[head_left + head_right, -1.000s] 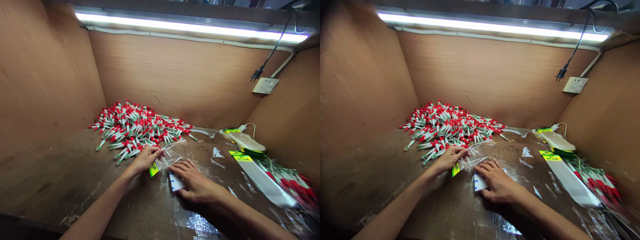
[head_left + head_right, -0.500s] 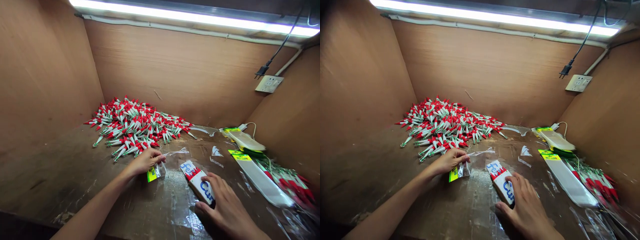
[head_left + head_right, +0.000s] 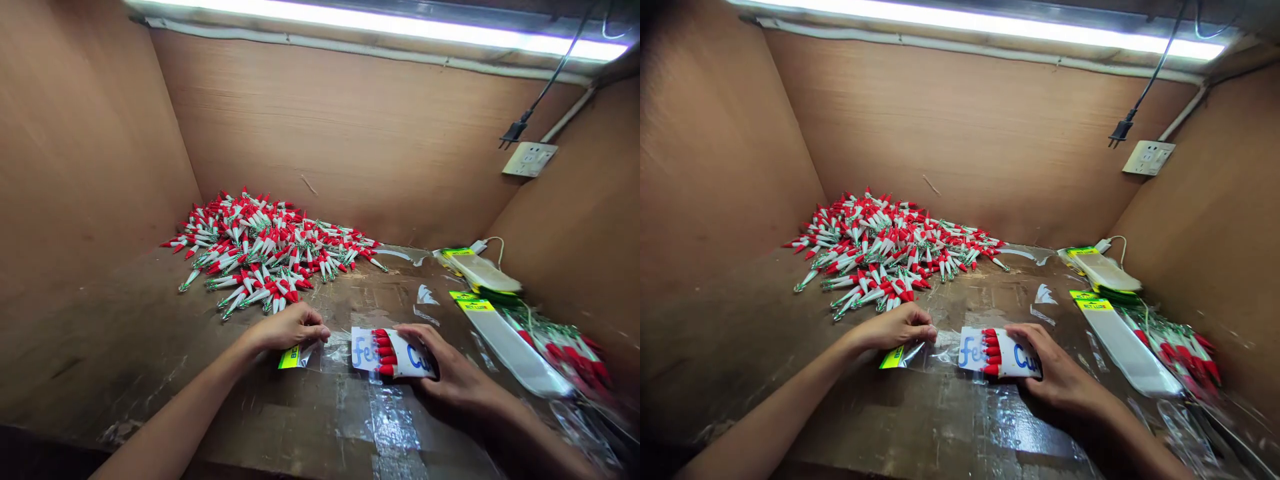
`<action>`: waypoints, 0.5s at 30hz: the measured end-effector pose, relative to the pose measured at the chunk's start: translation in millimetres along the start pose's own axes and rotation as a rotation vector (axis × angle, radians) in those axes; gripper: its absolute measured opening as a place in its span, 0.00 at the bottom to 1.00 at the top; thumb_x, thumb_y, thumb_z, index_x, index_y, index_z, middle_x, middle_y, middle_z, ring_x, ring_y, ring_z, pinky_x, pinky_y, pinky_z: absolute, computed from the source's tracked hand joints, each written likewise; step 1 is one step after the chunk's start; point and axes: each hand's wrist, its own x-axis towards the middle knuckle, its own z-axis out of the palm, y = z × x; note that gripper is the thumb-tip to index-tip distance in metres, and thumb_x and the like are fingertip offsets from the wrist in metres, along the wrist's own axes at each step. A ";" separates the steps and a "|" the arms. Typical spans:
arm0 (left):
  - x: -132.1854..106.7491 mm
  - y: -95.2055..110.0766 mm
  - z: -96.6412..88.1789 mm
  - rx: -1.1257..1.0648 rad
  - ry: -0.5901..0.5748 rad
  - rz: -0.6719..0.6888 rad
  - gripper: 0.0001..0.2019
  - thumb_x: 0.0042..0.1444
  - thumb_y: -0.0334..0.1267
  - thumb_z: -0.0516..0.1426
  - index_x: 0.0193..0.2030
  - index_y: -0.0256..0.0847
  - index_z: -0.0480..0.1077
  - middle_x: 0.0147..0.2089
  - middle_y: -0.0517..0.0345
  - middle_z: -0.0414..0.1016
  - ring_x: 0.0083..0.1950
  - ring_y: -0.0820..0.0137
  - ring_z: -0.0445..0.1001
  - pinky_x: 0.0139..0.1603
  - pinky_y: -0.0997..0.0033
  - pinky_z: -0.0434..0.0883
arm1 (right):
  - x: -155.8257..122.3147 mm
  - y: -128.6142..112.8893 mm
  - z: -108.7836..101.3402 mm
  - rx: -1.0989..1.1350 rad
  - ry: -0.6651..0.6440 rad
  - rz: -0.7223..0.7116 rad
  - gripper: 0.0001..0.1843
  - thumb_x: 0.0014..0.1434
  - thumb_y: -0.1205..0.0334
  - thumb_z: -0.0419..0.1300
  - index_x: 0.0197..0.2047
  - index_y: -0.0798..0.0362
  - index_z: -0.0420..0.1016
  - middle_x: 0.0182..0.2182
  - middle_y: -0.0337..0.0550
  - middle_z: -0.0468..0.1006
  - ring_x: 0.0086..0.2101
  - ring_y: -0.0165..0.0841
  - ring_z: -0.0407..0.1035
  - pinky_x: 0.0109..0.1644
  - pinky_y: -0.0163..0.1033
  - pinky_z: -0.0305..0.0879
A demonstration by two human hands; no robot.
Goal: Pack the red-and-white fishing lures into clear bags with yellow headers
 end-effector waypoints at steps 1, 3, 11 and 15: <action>-0.2 0.6 0.4 0.082 0.033 0.022 0.20 0.61 0.53 0.57 0.34 0.36 0.78 0.25 0.60 0.71 0.25 0.74 0.64 0.26 0.75 0.57 | 3.1 -0.4 -1.0 0.003 -0.030 -0.029 0.41 0.47 0.70 0.58 0.66 0.49 0.61 0.61 0.50 0.66 0.60 0.44 0.63 0.65 0.49 0.60; -0.6 4.4 2.3 0.294 0.187 0.109 0.14 0.58 0.48 0.62 0.41 0.39 0.78 0.35 0.57 0.76 0.34 0.69 0.71 0.35 0.73 0.64 | 8.6 -0.2 -1.7 -0.003 -0.060 -0.049 0.41 0.47 0.71 0.59 0.66 0.49 0.61 0.60 0.50 0.66 0.58 0.44 0.64 0.64 0.49 0.61; -14.1 48.2 60.9 0.754 0.309 0.094 0.14 0.62 0.45 0.60 0.51 0.43 0.71 0.44 0.51 0.76 0.44 0.59 0.75 0.43 0.64 0.69 | 7.0 -3.3 8.6 -0.039 0.009 -0.003 0.38 0.50 0.68 0.60 0.65 0.49 0.62 0.57 0.50 0.68 0.55 0.44 0.65 0.61 0.49 0.63; -13.3 72.5 105.4 0.798 0.416 -0.022 0.30 0.54 0.62 0.61 0.54 0.43 0.68 0.48 0.46 0.74 0.47 0.51 0.74 0.41 0.58 0.70 | 1.7 -7.0 10.4 -0.017 -0.015 -0.022 0.39 0.49 0.69 0.60 0.65 0.48 0.61 0.56 0.49 0.68 0.54 0.44 0.66 0.60 0.47 0.63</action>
